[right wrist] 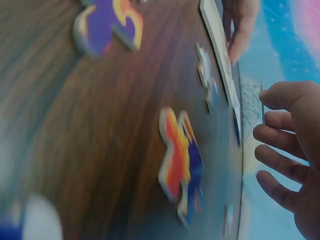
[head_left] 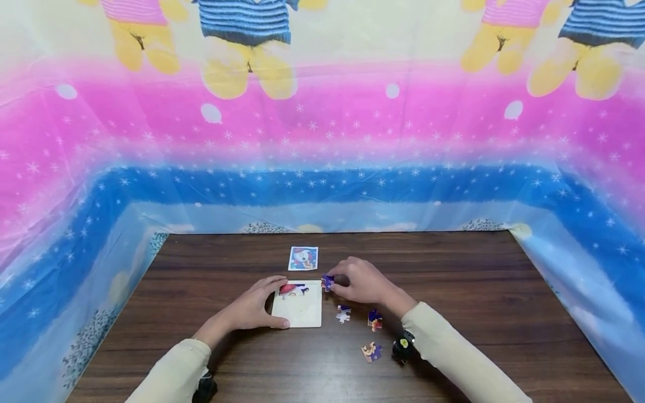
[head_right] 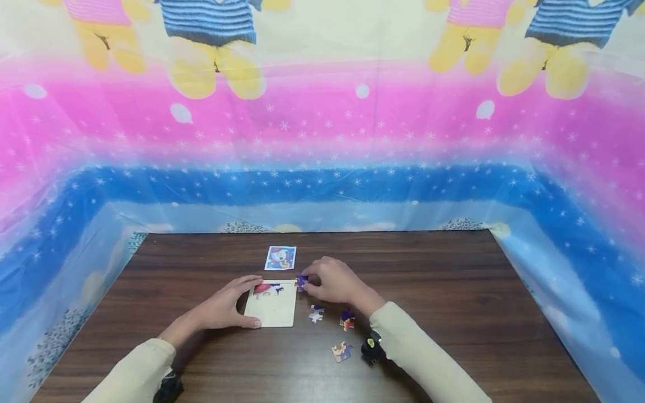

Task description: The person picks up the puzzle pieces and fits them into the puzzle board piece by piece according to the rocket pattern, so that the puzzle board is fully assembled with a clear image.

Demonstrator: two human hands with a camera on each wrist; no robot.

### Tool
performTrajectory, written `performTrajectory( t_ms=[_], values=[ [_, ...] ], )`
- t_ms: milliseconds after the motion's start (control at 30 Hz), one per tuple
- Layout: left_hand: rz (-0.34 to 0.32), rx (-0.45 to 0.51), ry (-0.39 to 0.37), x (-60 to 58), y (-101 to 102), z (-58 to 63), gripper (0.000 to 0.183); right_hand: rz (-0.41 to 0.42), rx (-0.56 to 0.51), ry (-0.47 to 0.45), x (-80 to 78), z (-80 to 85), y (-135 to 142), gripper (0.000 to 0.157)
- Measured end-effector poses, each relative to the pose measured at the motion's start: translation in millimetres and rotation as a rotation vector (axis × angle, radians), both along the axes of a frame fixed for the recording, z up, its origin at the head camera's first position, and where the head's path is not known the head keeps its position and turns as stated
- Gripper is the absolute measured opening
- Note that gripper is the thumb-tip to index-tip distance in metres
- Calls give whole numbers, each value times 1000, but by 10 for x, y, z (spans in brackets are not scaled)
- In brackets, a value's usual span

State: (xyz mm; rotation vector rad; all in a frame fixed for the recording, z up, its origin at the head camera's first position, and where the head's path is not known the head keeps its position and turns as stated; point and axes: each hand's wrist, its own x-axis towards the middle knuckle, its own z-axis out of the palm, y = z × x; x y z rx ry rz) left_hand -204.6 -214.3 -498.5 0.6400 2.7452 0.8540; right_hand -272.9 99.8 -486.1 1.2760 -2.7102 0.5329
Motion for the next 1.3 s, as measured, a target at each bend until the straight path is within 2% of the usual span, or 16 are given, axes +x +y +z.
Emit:
performTrajectory(
  t_ms=[133, 567, 1067, 1300],
  values=[
    [2, -7, -7, 2, -1, 6, 103, 28, -11, -9, 4, -25, -118, 30],
    [-3, -2, -26, 2, -1, 4, 102, 34, 32, -65, 21, -82, -340, 32],
    [-10, 1, -21, -8, -19, -11, 103, 25, 91, -56, 19, -78, -433, 32],
    [-12, 5, -18, -11, -16, -8, 102, 22, 80, -67, 18, -71, -432, 31]
  ],
)
